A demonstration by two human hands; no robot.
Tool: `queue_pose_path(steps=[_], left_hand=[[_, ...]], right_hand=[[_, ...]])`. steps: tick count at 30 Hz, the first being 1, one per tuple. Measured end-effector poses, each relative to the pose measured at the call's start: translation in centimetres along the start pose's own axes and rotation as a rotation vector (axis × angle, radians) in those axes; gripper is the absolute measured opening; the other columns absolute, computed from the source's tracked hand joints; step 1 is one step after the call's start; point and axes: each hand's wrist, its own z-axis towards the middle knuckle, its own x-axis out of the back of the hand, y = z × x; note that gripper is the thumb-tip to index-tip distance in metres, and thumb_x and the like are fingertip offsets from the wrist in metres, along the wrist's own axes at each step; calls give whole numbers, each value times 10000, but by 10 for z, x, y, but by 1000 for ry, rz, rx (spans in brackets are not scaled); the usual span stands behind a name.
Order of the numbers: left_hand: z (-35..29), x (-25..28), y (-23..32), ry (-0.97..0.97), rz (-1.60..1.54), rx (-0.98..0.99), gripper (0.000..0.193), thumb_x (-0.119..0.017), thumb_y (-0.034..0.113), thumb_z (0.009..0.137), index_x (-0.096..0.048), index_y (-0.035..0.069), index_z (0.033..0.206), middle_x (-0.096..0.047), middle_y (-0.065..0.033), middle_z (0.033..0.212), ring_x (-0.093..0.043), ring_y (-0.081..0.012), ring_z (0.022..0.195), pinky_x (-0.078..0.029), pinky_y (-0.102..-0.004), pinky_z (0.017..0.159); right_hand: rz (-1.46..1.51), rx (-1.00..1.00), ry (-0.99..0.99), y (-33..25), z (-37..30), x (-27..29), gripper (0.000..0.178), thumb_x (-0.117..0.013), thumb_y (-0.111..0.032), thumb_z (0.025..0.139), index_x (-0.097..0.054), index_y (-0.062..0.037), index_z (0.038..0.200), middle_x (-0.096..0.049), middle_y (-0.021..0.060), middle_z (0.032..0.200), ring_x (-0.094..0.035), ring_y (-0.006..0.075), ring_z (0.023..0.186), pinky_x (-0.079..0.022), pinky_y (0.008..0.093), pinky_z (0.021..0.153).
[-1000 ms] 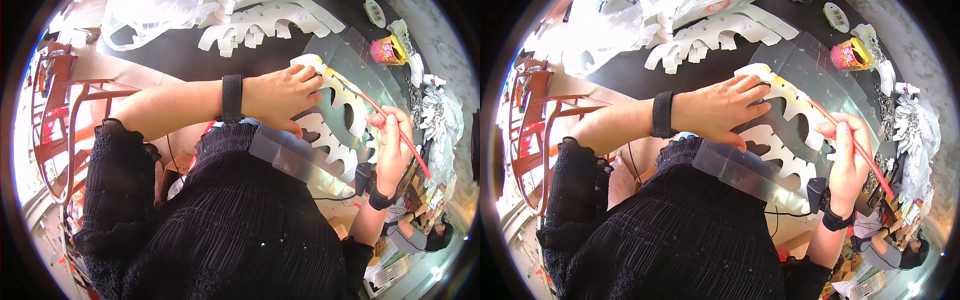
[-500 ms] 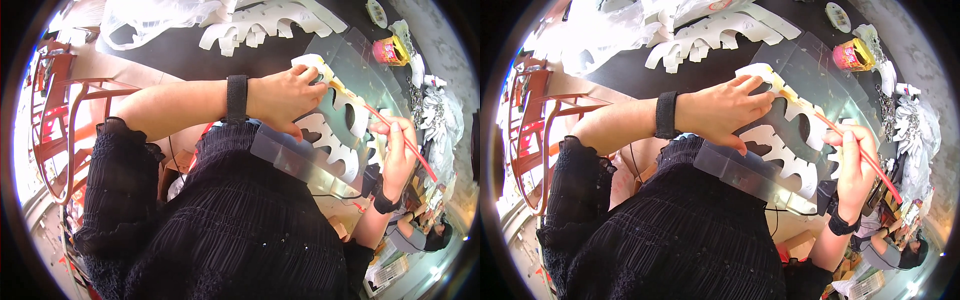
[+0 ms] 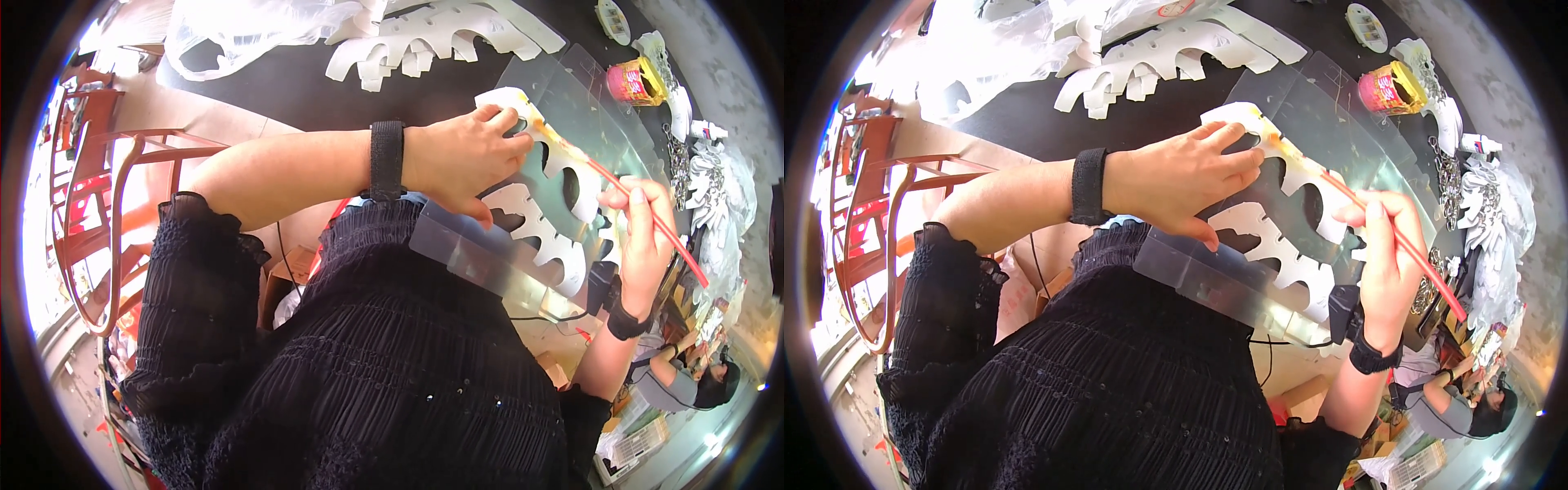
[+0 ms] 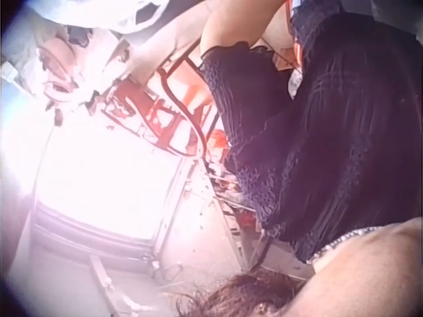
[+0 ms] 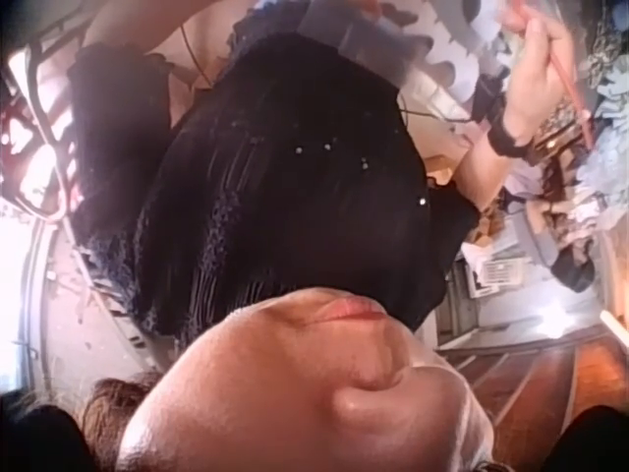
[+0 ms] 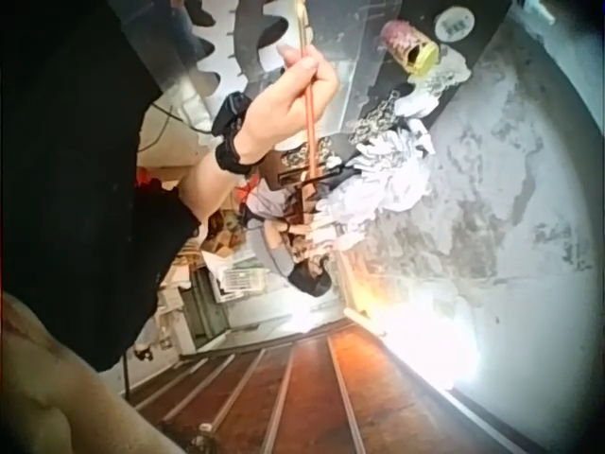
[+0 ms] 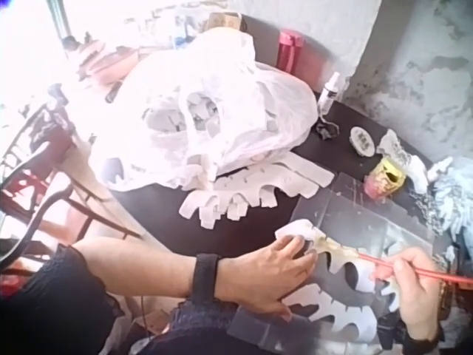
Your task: Applying glue to white shoe components using a brush and a plastic stencil.
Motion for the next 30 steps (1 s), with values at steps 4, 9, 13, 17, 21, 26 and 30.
queue_pose_path(steps=[4, 9, 13, 17, 21, 26, 30], left_hand=[[0, 1, 0, -9, -7, 4, 782, -721, 500, 579, -506, -72, 1067, -421, -125, 1146, -372, -282, 1074, -338, -399, 962], [0, 1, 0, -10, -12, 7, 791, -722, 500, 578, -503, -78, 1070, -425, -130, 1148, -371, -284, 1079, -335, -399, 967], [0, 1, 0, -13, -8, 5, 803, -725, 499, 574, -497, -83, 1079, -426, -135, 1155, -371, -289, 1083, -331, -398, 972], [0, 1, -1, -34, -31, 9, 814, -727, 497, 572, -490, -86, 1088, -420, -138, 1172, -369, -291, 1089, -328, -400, 972], [-1, 2, 0, -4, -10, -3, 807, -727, 494, 576, -490, -83, 1088, -418, -139, 1171, -367, -294, 1091, -322, -399, 971], [-2, 1, -1, -5, -29, -11, 793, -718, 501, 585, -499, -77, 1082, -409, -145, 1187, -364, -298, 1096, -317, -404, 967], [-3, 1, -1, -3, -17, -10, 777, -708, 511, 592, -515, -73, 1066, -409, -144, 1192, -364, -297, 1096, -312, -408, 962]], right_hand=[[-54, -13, 12, -7, -5, 7, 156, -402, -80, 921, -518, 24, 922, -620, 94, 757, -580, 127, 709, -430, 255, 738], [-57, 43, -3, -4, -7, 6, 152, -400, -75, 921, -510, 28, 933, -621, 95, 753, -588, 135, 717, -430, 266, 775], [-37, 9, 23, -3, -6, 9, 151, -396, -73, 922, -505, 30, 933, -619, 97, 764, -594, 140, 730, -433, 278, 795], [-82, 22, 22, -9, -6, 5, 148, -403, -72, 920, -507, 33, 933, -616, 97, 765, -593, 136, 728, -440, 275, 783], [19, 20, -5, -10, -3, 2, 155, -411, -81, 921, -510, 38, 941, -615, 87, 765, -591, 127, 732, -443, 249, 740], [-15, 86, 6, -4, 13, -5, 154, -428, -101, 922, -527, 12, 956, -626, 67, 790, -551, 90, 692, -401, 211, 634], [-42, 128, -3, -6, 16, -10, 157, -425, -100, 923, -528, 14, 956, -626, 68, 788, -545, 85, 681, -392, 206, 620]])
